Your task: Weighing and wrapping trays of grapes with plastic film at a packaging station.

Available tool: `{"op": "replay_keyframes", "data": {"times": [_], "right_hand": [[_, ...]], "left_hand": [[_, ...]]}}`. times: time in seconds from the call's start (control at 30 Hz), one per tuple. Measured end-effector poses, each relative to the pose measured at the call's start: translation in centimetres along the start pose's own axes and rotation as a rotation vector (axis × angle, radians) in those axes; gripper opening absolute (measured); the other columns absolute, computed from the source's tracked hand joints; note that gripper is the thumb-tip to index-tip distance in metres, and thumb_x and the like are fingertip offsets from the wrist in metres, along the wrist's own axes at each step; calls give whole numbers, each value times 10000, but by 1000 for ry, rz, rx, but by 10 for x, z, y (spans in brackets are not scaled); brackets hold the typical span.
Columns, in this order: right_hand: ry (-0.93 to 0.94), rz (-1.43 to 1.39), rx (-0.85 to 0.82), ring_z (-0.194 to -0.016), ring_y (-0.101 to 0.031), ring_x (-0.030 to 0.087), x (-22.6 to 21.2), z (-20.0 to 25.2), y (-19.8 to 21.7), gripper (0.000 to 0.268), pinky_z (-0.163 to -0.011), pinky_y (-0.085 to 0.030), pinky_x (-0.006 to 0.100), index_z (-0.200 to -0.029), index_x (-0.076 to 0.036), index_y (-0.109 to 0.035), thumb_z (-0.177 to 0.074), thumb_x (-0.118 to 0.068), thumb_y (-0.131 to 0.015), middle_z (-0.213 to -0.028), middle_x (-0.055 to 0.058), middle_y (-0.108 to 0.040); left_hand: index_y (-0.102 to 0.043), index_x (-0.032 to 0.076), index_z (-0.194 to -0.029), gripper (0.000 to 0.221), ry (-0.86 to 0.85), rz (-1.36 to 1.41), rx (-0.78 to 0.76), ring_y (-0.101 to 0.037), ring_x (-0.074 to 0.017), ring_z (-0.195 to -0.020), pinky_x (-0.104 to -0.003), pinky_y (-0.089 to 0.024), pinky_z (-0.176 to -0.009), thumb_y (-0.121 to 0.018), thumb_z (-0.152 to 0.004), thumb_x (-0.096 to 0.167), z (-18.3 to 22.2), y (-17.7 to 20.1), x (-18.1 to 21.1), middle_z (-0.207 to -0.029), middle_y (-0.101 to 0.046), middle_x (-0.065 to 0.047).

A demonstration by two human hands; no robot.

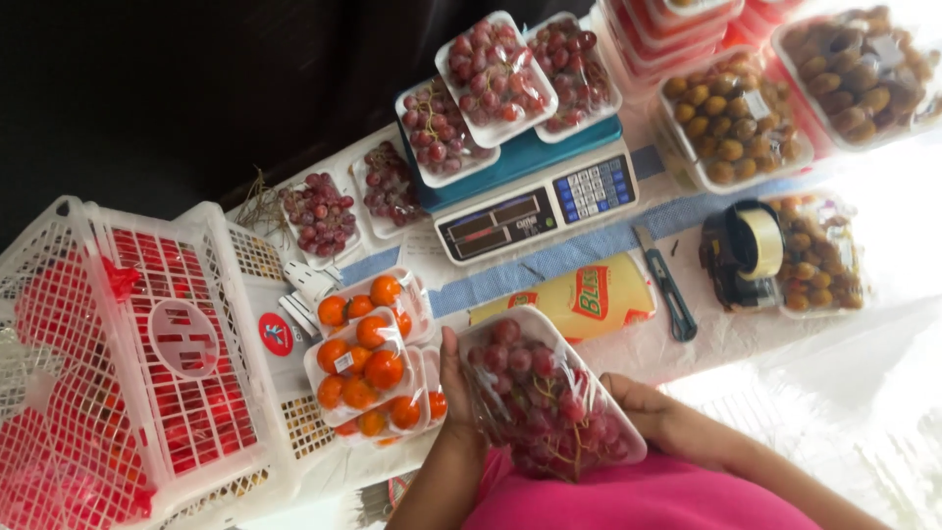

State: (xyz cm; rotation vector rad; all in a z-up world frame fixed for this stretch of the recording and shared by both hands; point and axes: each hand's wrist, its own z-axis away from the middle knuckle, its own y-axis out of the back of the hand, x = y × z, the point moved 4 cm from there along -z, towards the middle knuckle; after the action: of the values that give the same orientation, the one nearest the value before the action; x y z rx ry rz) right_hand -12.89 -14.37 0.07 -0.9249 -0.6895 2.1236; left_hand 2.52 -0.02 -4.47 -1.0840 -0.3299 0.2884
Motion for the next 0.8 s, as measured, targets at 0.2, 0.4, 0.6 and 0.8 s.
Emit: {"op": "replay_keyframes", "data": {"times": [0.2, 0.4, 0.6, 0.8], "right_hand": [[73, 143, 239, -1131, -622, 396, -36, -14, 24, 489, -968, -500, 517, -1368, 6, -607, -882, -29, -556, -1317, 252, -674], [257, 660, 252, -1150, -661, 343, -137, -21, 12, 669, -949, -515, 483, -1410, -56, -616, -887, -448, -473, -1330, 174, -708], [-67, 1101, 325, -1256, -720, 300, -153, -35, 28, 615, -1146, -517, 434, -1488, -117, -559, -930, -373, -523, -1438, 132, -705], [141, 464, 210, -767, -655, 360, -136, -51, 94, 329, -597, -467, 441, -1149, 104, -643, -949, -142, -552, -943, 272, -717]], "left_hand": [[-660, 67, -1163, 807, 50, -153, 253, -623, -329, -972, -410, -503, -887, -541, -829, 792, -10, -52, 1, -1055, -659, -176], [-706, 83, -1149, 717, 250, -336, 78, -718, -263, -761, -384, -581, -706, -516, -961, 748, -48, -58, -23, -928, -746, -164], [-496, 86, -1399, 853, 362, -444, -188, -663, -344, -1071, -497, -533, -926, -342, -994, 820, -67, -65, -30, -1190, -659, -211], [-243, 240, -1475, 819, 346, 210, -263, -641, -441, -972, -536, -514, -865, -547, -938, 778, -63, -37, -37, -1182, -600, -321]]}}
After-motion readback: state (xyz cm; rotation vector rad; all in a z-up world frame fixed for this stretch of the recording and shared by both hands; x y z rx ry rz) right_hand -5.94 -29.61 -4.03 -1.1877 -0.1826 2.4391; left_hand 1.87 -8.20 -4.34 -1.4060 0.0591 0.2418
